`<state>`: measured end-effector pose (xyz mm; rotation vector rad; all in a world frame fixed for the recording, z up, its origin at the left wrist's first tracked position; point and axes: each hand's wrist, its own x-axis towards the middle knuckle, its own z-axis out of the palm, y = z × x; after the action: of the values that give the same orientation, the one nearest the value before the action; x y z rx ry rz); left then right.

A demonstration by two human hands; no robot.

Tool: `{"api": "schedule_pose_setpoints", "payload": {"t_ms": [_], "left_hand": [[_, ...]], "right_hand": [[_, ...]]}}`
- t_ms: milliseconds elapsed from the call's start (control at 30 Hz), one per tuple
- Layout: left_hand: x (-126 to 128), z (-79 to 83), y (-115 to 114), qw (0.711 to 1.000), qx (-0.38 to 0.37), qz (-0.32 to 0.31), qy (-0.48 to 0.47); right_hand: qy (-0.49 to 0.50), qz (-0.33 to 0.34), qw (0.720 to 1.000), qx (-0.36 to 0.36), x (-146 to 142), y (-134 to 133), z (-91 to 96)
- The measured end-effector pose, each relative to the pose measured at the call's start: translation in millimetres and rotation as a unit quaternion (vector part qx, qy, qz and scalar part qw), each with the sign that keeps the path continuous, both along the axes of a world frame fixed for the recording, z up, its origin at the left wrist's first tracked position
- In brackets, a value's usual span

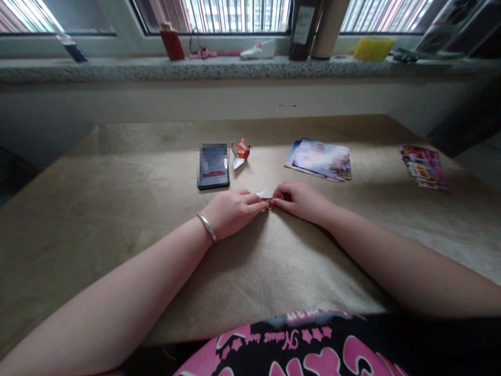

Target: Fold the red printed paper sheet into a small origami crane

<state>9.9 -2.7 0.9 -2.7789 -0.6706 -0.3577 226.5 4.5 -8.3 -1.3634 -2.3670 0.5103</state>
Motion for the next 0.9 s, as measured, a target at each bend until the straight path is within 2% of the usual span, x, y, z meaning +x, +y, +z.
{"api": "schedule_pose_setpoints", "payload": {"t_ms": [400, 900], "left_hand": [[3.4, 1.1, -2.2, 1.0, -0.007, 0.007, 0.0], [8.2, 0.2, -1.9, 0.999, -0.02, 0.038, -0.001]], "right_hand": [[-0.027, -0.014, 0.999, -0.01, -3.6, -1.3, 6.4], [0.03, -0.023, 0.999, -0.022, -0.3, -1.8, 1.8]]}}
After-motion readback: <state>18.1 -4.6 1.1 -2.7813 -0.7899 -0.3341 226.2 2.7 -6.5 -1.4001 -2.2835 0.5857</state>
